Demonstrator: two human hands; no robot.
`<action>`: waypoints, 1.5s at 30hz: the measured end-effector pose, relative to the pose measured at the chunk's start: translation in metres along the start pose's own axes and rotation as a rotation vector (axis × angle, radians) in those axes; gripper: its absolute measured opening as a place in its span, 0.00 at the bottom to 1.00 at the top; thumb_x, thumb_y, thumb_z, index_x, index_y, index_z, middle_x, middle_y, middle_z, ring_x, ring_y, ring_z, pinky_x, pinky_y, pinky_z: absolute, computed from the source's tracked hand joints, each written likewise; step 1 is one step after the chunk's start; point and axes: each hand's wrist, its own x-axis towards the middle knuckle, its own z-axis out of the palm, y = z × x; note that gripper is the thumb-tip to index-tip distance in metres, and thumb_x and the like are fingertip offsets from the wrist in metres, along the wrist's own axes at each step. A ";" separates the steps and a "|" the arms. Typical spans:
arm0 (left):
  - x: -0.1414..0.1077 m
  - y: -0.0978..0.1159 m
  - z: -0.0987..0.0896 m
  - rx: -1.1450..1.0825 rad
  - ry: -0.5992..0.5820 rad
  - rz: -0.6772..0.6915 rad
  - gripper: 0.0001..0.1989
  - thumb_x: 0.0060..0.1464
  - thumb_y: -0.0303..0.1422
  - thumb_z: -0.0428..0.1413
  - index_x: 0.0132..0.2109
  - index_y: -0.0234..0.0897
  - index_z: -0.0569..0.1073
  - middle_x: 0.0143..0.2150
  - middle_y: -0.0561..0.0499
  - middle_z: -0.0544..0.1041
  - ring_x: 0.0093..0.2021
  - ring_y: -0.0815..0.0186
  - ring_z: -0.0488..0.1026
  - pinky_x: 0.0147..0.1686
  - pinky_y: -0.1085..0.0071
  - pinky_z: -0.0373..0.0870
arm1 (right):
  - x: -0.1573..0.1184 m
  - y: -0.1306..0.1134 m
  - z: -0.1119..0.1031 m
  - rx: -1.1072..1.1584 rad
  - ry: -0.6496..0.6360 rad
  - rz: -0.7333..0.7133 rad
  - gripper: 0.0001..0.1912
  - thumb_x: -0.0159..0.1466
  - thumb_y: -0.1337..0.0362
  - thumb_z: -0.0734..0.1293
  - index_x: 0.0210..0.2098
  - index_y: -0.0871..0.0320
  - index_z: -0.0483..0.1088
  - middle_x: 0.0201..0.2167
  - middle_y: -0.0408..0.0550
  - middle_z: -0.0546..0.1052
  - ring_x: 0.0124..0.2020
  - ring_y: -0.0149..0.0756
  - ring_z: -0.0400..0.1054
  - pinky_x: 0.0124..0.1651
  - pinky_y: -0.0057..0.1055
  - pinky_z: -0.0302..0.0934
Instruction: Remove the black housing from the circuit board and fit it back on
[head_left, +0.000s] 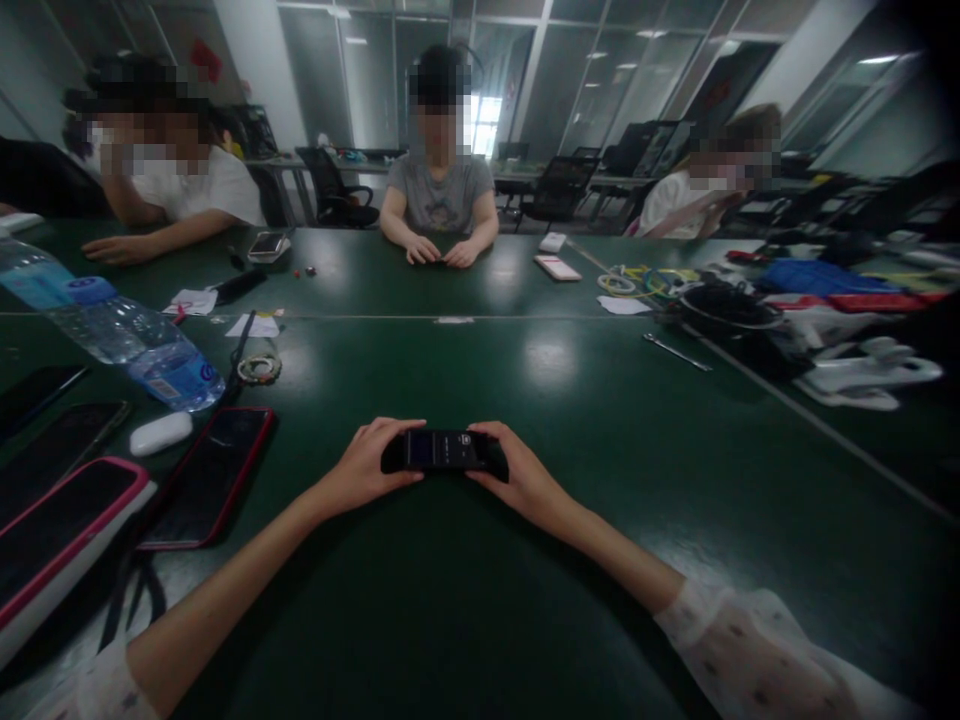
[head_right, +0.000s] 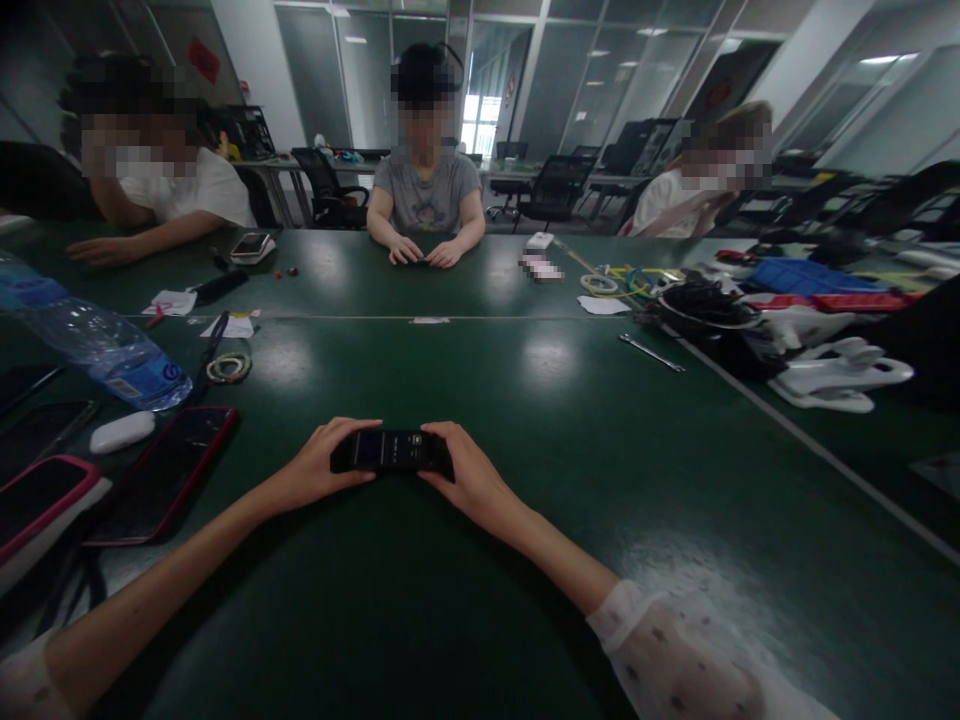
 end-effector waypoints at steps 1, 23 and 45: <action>0.000 0.000 0.000 -0.002 0.004 -0.001 0.31 0.52 0.41 0.61 0.61 0.51 0.61 0.57 0.48 0.66 0.56 0.53 0.62 0.54 0.52 0.61 | 0.000 0.000 0.000 0.000 -0.002 0.001 0.29 0.59 0.65 0.69 0.57 0.50 0.56 0.53 0.50 0.67 0.55 0.43 0.65 0.56 0.50 0.63; 0.004 -0.005 0.003 0.021 0.039 0.044 0.29 0.53 0.42 0.60 0.61 0.46 0.62 0.58 0.46 0.68 0.57 0.53 0.62 0.54 0.53 0.61 | 0.002 0.000 -0.002 0.078 -0.020 0.076 0.30 0.60 0.64 0.68 0.59 0.50 0.55 0.55 0.50 0.67 0.56 0.43 0.65 0.58 0.50 0.62; 0.003 -0.013 0.007 0.037 0.065 -0.019 0.29 0.54 0.42 0.59 0.60 0.42 0.61 0.57 0.45 0.67 0.56 0.54 0.65 0.54 0.53 0.63 | 0.004 -0.002 -0.002 0.198 0.132 0.047 0.26 0.60 0.62 0.69 0.55 0.52 0.59 0.52 0.51 0.69 0.54 0.43 0.66 0.57 0.47 0.62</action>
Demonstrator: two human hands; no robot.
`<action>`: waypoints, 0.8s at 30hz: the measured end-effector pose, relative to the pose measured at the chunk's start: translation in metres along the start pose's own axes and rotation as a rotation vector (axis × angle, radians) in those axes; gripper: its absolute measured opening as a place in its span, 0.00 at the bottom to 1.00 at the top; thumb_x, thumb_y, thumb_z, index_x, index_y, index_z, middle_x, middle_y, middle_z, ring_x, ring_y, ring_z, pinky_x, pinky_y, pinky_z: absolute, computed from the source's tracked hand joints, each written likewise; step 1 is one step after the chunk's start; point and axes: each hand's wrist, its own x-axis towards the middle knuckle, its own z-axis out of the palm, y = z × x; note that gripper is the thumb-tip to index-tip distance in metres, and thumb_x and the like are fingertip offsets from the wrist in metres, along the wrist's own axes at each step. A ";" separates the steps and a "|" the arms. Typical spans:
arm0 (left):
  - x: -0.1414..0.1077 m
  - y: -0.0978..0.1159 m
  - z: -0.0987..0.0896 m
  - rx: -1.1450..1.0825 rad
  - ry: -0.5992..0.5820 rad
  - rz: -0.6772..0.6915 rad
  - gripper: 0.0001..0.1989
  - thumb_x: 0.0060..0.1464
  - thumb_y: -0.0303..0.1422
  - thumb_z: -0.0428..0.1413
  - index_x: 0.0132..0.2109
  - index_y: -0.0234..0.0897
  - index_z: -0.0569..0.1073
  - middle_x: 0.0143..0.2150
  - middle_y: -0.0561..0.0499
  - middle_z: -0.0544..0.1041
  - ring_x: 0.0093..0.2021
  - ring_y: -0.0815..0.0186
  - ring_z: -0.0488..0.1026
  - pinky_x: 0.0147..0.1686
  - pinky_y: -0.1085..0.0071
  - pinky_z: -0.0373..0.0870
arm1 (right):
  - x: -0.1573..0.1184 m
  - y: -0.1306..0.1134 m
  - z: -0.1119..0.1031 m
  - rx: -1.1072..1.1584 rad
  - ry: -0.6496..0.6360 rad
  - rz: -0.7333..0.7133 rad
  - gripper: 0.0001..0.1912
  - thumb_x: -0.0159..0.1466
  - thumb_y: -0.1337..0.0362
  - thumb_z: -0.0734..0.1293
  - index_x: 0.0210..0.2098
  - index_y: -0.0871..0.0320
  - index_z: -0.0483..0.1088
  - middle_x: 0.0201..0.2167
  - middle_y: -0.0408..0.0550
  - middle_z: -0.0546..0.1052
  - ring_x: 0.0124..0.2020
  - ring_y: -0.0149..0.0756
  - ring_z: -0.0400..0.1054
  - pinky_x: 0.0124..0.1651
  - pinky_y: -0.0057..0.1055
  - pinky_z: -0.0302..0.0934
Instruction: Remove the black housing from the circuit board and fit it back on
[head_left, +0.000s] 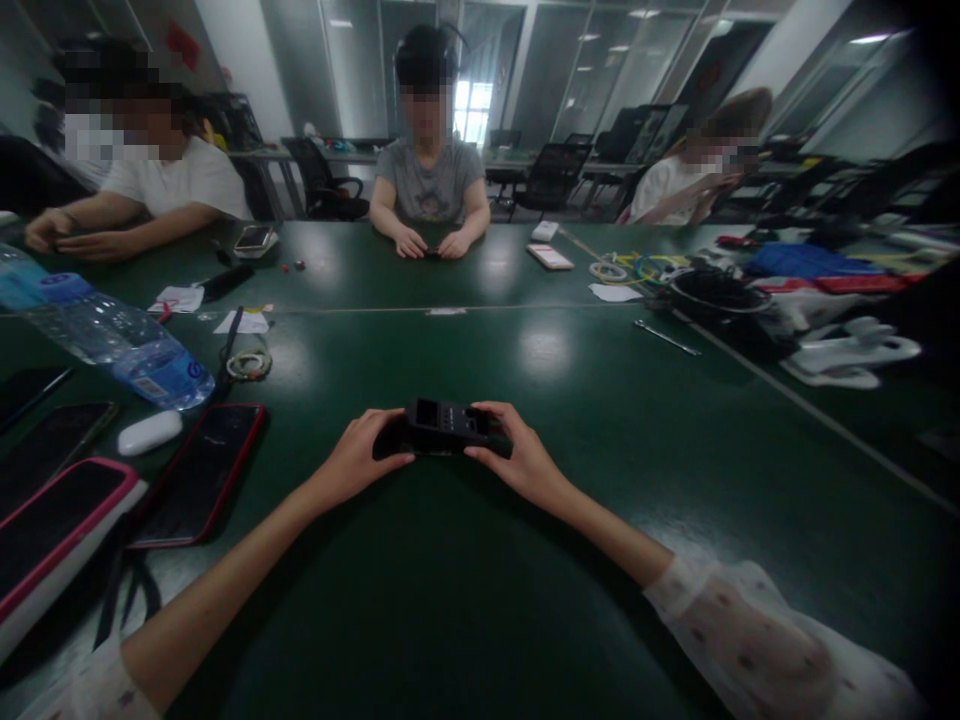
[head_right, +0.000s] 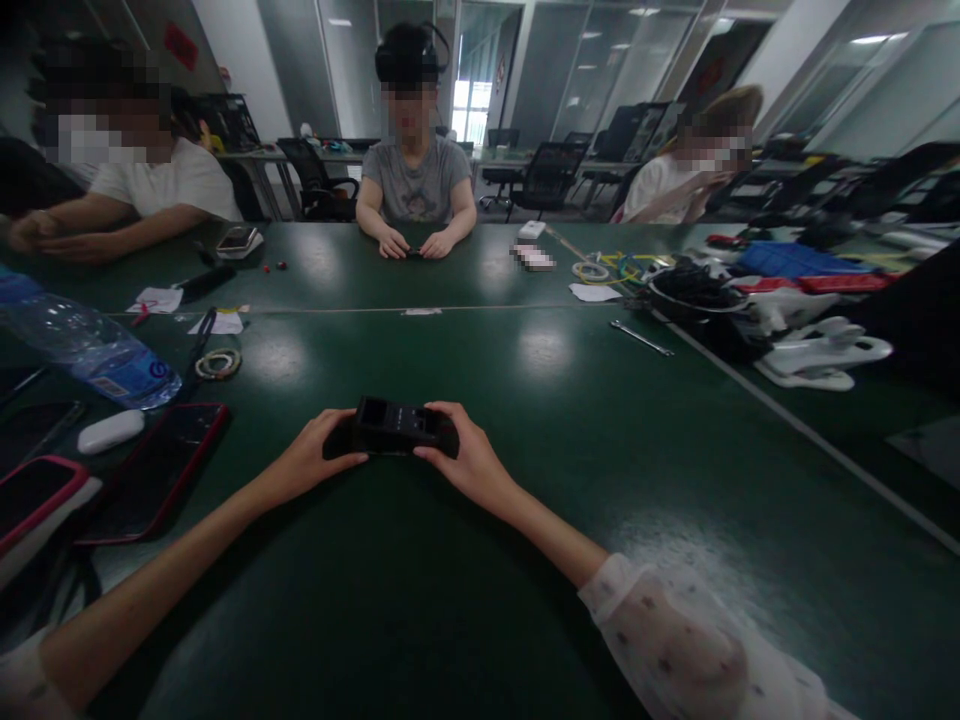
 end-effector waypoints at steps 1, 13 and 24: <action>0.000 0.000 0.000 -0.002 0.002 -0.007 0.29 0.54 0.42 0.59 0.60 0.42 0.62 0.56 0.45 0.67 0.56 0.54 0.65 0.54 0.53 0.64 | 0.000 0.000 0.000 0.013 0.021 0.001 0.26 0.60 0.61 0.69 0.55 0.52 0.58 0.52 0.51 0.68 0.54 0.43 0.66 0.58 0.47 0.62; -0.001 0.006 -0.004 -0.079 0.022 -0.009 0.26 0.56 0.38 0.58 0.61 0.45 0.62 0.58 0.47 0.67 0.57 0.55 0.65 0.55 0.51 0.64 | 0.001 0.016 -0.003 -0.110 0.530 0.077 0.25 0.60 0.58 0.67 0.53 0.54 0.53 0.50 0.53 0.64 0.49 0.42 0.65 0.53 0.44 0.64; -0.001 0.001 -0.001 -0.088 0.062 -0.025 0.26 0.57 0.37 0.58 0.61 0.43 0.61 0.57 0.46 0.66 0.56 0.57 0.66 0.56 0.52 0.64 | 0.002 0.040 -0.006 -0.206 0.493 0.222 0.26 0.59 0.58 0.68 0.52 0.57 0.54 0.49 0.56 0.65 0.49 0.47 0.64 0.53 0.52 0.61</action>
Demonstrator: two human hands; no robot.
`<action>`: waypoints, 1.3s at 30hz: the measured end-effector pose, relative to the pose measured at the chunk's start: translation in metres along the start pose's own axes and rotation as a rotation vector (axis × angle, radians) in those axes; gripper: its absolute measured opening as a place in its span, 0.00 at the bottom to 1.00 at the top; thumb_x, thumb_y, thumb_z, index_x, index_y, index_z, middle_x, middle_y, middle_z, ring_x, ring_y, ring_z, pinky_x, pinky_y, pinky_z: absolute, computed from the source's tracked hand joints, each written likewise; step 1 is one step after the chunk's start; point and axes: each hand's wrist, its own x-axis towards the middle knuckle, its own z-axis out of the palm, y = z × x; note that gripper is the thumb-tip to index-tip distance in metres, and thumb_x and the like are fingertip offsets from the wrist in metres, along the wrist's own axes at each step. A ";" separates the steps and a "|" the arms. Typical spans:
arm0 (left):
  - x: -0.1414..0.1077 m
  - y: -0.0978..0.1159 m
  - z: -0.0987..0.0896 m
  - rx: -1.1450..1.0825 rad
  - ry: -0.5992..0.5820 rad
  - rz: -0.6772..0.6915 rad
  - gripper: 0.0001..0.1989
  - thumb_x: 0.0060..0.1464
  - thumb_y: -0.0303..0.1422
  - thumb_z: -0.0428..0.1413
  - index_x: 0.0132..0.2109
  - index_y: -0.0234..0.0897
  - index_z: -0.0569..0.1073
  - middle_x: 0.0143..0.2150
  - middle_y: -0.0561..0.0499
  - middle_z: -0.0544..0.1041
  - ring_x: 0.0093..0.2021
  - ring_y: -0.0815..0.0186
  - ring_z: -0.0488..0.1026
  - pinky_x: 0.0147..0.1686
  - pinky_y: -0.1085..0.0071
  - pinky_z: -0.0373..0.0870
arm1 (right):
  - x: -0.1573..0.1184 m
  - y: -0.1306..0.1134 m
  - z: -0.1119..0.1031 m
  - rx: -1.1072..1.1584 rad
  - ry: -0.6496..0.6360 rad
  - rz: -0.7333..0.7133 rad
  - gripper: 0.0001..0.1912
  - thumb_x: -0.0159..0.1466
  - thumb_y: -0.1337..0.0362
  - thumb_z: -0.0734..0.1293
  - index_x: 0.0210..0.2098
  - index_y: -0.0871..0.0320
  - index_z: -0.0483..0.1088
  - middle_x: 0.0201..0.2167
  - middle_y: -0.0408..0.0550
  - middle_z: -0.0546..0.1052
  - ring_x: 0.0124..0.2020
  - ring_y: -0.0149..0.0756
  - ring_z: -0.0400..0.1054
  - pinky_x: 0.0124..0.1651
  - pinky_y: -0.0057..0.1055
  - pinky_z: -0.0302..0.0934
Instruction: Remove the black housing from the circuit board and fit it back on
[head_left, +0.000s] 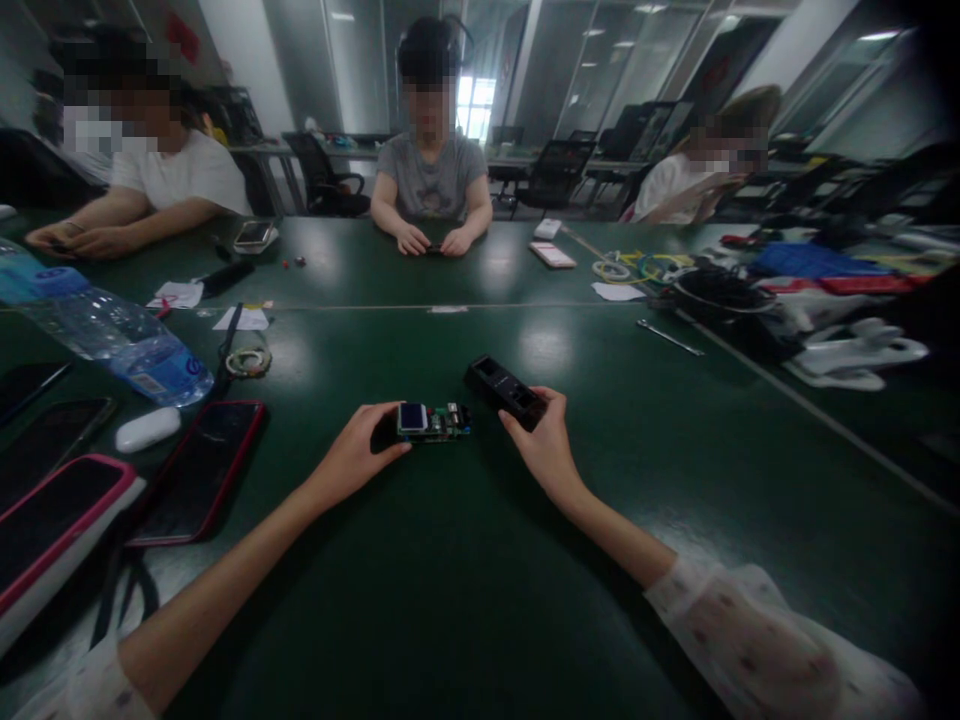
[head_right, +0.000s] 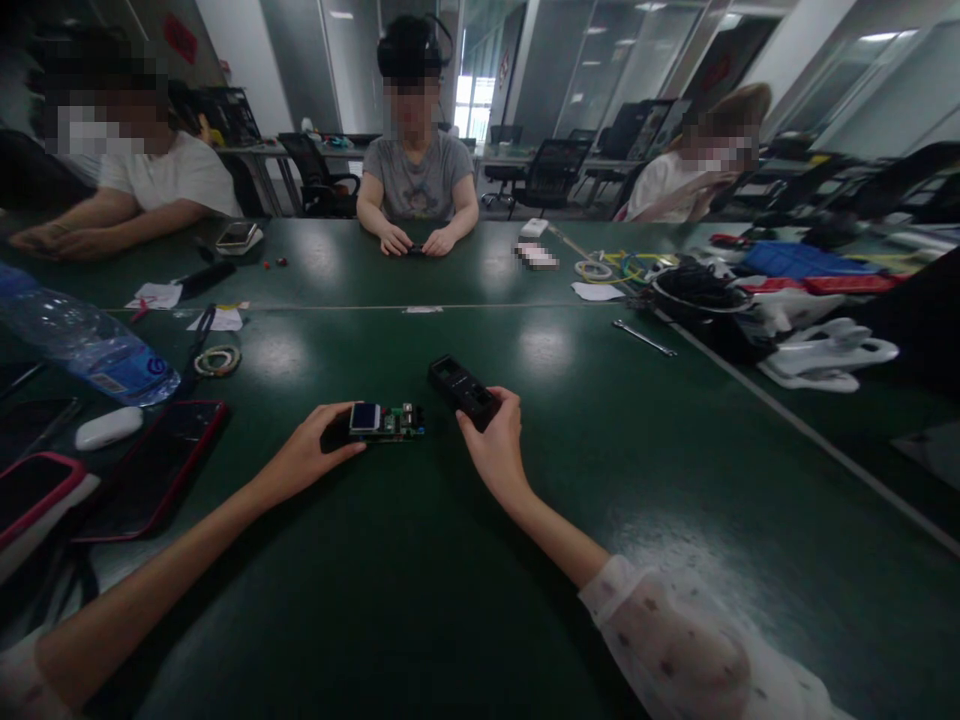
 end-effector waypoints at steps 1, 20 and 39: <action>0.000 0.000 0.000 -0.001 -0.002 -0.002 0.26 0.57 0.37 0.58 0.61 0.44 0.61 0.57 0.46 0.66 0.56 0.57 0.66 0.56 0.52 0.64 | 0.000 0.000 0.000 -0.036 0.009 -0.014 0.27 0.58 0.57 0.68 0.52 0.57 0.54 0.49 0.57 0.65 0.50 0.49 0.64 0.54 0.54 0.60; -0.001 0.000 -0.001 -0.013 -0.025 -0.027 0.27 0.57 0.38 0.57 0.61 0.44 0.61 0.58 0.46 0.66 0.56 0.56 0.66 0.54 0.51 0.65 | 0.000 0.002 -0.003 -0.129 0.001 -0.070 0.26 0.60 0.60 0.67 0.55 0.59 0.58 0.50 0.57 0.62 0.52 0.50 0.60 0.54 0.52 0.61; 0.000 0.001 -0.001 0.025 -0.021 0.022 0.26 0.57 0.39 0.57 0.61 0.44 0.61 0.57 0.47 0.66 0.56 0.57 0.66 0.55 0.54 0.65 | -0.010 -0.029 -0.003 0.276 -0.256 -0.140 0.27 0.64 0.59 0.65 0.60 0.50 0.55 0.56 0.52 0.64 0.57 0.44 0.63 0.58 0.45 0.63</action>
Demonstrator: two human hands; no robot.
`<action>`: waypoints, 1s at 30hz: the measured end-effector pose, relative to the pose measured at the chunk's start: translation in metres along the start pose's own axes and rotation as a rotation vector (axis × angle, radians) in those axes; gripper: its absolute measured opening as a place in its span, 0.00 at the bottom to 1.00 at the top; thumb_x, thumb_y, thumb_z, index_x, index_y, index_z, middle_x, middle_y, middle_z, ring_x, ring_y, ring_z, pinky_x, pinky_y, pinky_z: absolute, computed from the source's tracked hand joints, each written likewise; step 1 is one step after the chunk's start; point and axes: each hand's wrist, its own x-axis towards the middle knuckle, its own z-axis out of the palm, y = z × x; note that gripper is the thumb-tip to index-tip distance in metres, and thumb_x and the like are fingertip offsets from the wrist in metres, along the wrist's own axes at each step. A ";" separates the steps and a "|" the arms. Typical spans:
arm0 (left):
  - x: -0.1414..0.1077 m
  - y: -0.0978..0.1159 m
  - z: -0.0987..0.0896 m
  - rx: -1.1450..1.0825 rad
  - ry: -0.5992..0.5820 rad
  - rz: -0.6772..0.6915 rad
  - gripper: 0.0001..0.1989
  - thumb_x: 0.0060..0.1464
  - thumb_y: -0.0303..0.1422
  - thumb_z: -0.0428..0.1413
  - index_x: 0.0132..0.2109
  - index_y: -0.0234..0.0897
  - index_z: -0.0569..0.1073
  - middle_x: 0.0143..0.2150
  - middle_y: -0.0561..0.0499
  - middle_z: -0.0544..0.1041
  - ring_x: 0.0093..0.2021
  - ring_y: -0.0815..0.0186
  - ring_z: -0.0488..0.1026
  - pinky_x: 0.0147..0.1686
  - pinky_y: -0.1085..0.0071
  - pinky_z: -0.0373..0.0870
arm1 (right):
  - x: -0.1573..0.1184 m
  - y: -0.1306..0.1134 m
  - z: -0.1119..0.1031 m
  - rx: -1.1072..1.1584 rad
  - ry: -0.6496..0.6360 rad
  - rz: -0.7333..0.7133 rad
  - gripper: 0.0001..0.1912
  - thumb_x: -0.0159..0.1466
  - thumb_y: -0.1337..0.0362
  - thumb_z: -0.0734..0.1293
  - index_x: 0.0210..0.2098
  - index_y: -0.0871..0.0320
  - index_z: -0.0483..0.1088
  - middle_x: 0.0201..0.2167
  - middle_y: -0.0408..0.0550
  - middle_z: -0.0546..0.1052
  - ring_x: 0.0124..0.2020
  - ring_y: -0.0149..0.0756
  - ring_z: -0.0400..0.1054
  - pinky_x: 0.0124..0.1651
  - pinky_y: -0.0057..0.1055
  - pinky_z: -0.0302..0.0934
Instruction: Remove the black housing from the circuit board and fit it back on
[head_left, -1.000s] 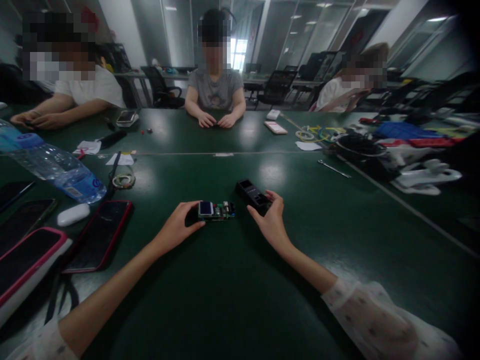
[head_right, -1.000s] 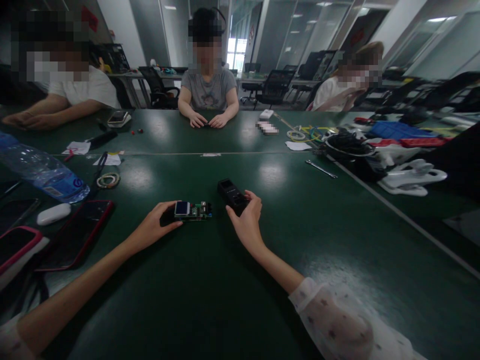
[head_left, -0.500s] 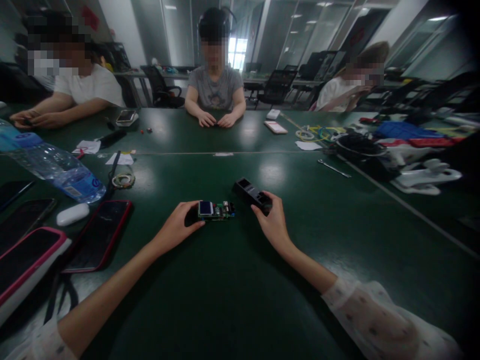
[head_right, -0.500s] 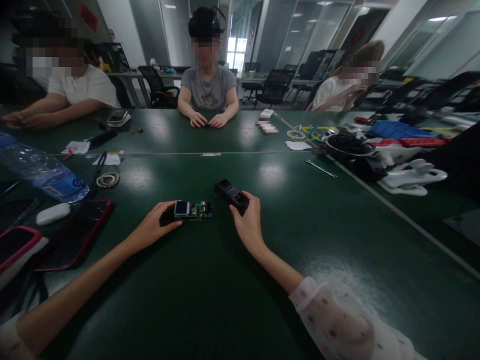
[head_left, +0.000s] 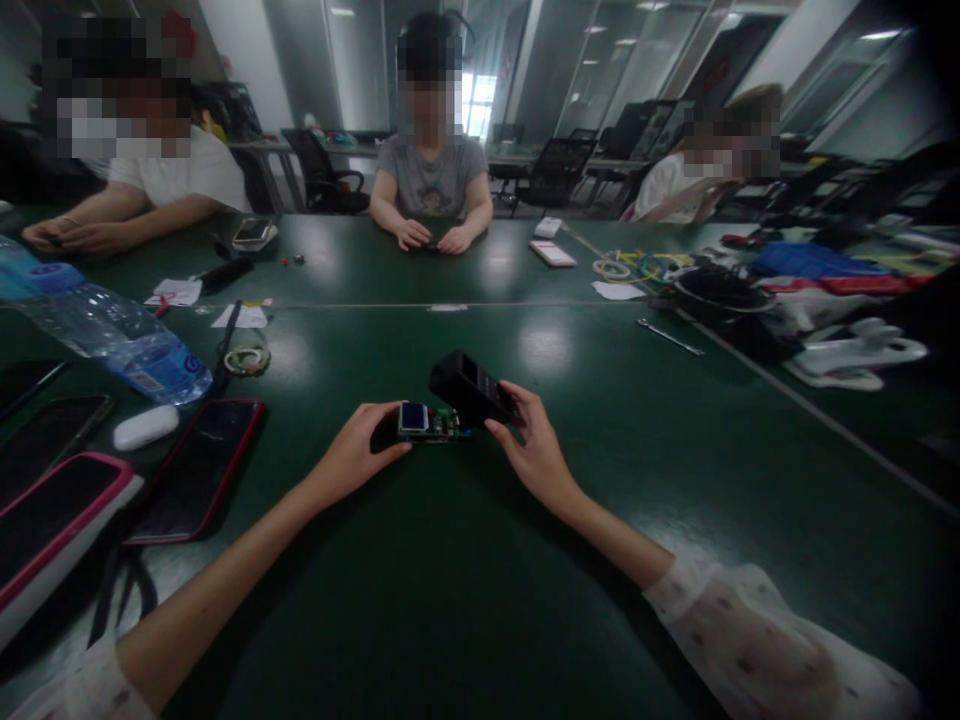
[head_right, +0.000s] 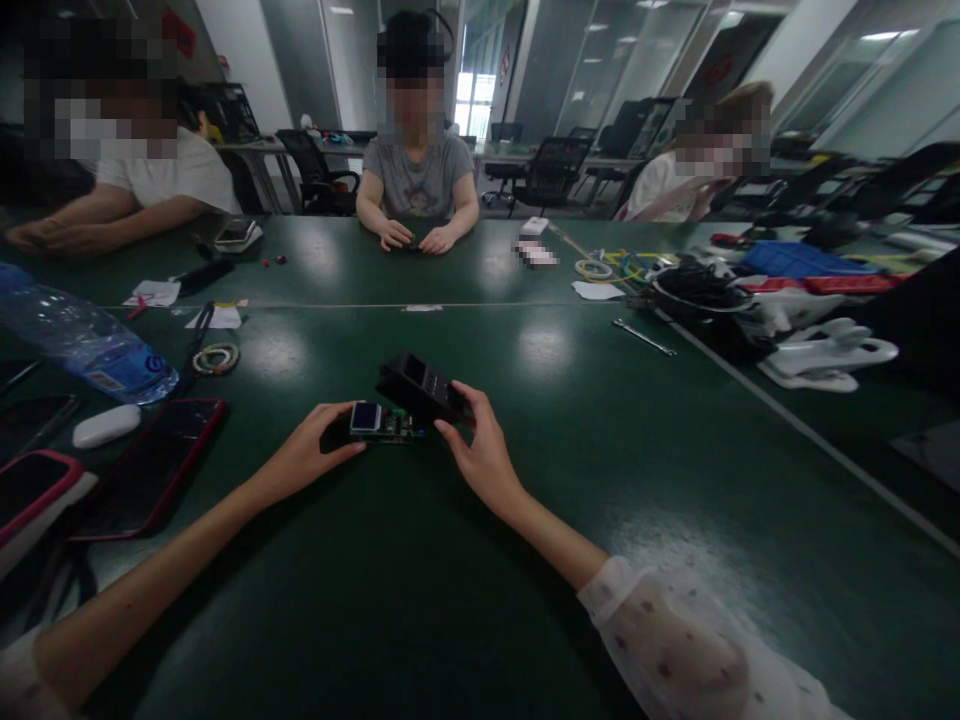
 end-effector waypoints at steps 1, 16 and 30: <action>0.000 0.001 0.000 0.003 -0.001 0.005 0.26 0.57 0.39 0.57 0.61 0.44 0.61 0.57 0.47 0.66 0.56 0.57 0.66 0.55 0.54 0.65 | 0.000 0.000 0.000 0.005 -0.016 0.003 0.27 0.64 0.59 0.65 0.60 0.50 0.55 0.56 0.52 0.64 0.57 0.44 0.63 0.58 0.45 0.63; 0.002 -0.007 0.005 0.056 -0.006 0.025 0.29 0.55 0.41 0.58 0.61 0.43 0.61 0.57 0.45 0.67 0.56 0.55 0.66 0.55 0.53 0.64 | -0.001 -0.014 0.000 -0.201 -0.230 -0.208 0.28 0.65 0.69 0.62 0.61 0.48 0.52 0.57 0.52 0.62 0.60 0.44 0.58 0.63 0.50 0.57; 0.000 -0.009 0.004 0.053 -0.048 -0.036 0.31 0.55 0.44 0.57 0.63 0.42 0.60 0.59 0.44 0.69 0.57 0.53 0.66 0.55 0.52 0.62 | 0.000 -0.013 0.000 -0.174 -0.226 -0.216 0.27 0.65 0.71 0.61 0.61 0.47 0.53 0.58 0.50 0.61 0.61 0.42 0.57 0.64 0.50 0.55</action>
